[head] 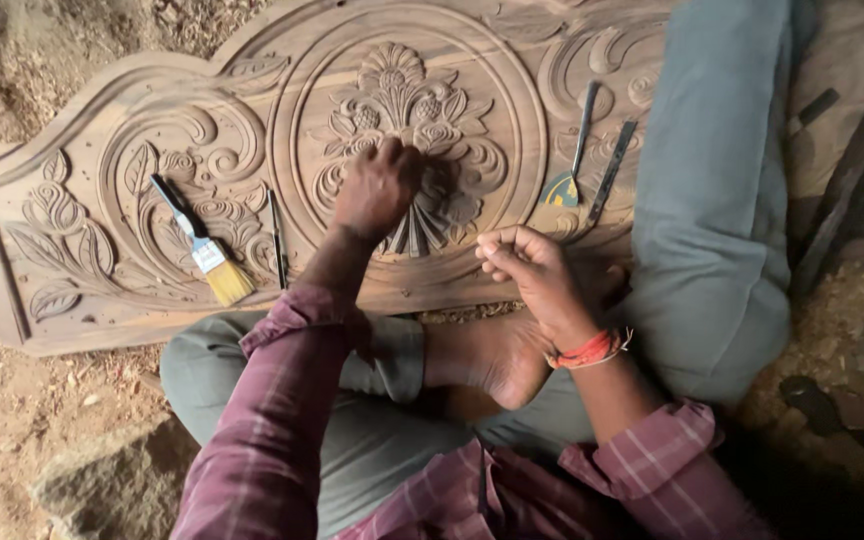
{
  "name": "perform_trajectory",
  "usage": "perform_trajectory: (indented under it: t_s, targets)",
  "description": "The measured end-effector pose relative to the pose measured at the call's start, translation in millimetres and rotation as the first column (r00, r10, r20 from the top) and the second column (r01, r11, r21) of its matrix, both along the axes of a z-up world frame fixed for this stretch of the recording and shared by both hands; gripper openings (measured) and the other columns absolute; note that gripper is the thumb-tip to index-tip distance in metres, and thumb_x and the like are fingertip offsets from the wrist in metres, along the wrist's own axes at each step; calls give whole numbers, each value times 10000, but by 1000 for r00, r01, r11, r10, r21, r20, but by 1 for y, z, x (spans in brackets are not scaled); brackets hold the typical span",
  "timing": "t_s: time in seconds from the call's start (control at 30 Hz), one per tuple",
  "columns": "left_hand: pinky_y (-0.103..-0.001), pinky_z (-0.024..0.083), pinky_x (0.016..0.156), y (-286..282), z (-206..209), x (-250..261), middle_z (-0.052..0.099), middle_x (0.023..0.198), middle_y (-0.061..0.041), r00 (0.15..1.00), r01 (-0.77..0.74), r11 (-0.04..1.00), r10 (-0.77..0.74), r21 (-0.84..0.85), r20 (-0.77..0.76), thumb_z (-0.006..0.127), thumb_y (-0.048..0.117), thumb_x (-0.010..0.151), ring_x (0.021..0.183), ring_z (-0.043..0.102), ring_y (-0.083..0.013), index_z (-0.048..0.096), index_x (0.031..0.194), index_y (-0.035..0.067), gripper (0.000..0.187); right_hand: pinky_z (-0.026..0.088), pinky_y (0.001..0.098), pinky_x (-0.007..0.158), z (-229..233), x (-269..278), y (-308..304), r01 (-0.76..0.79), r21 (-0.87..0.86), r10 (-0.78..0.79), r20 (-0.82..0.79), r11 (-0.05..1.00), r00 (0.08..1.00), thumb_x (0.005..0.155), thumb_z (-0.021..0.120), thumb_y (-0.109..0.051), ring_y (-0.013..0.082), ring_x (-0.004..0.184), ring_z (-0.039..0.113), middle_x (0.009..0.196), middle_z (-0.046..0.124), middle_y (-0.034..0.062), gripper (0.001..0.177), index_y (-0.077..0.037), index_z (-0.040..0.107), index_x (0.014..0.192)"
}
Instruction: The person carves intricate floral patterns into a large wooden panel using various chisels and a mallet. They periodically brush away wood shavings and use sandpaper to smooth the carved surfaces.
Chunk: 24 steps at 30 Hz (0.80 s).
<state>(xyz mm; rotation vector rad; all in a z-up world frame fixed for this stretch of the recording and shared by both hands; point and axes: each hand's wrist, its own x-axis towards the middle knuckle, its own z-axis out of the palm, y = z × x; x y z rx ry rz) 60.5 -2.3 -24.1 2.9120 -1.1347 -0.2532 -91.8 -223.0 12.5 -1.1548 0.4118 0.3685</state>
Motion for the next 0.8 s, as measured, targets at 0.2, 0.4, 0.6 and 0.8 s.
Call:
perform_trajectory:
  t_s: [0.2,0.4,0.6,0.8]
  targets:
    - [-353,511,786,-7,-4,-3,622,1117,-33,985,58,998,-51,-34,168,588,145,971,1002,548,-215,684,1154,156,206,518,229,753,-7,3,-3,-16,-49,15,-20,999,1000,965,690,-211,63,833,643,978,730,17,233,-30,717,1110]
    - [-331,516,809,-8,-4,-6,631,1095,-38,985,68,994,-80,85,151,574,132,1005,1004,544,-190,685,1184,115,211,513,224,753,-12,1,-1,-14,-47,13,-20,999,1000,966,690,-209,64,846,651,980,734,24,249,-28,711,1137]
    - [-371,509,821,-9,-4,-8,623,1152,-94,996,-30,991,41,-131,80,572,124,1031,1004,533,-241,686,1210,89,215,510,230,750,-8,1,-5,19,-50,-19,-6,999,1000,980,687,-188,76,831,644,967,730,33,237,-14,712,1139]
    - [-426,485,873,-13,-1,-40,623,1100,-65,991,-24,982,48,-189,124,598,167,886,1062,569,-278,714,1075,117,228,511,233,788,-3,-6,-1,3,-15,-2,32,1000,999,977,697,-171,75,868,641,1001,738,31,239,0,705,1143]
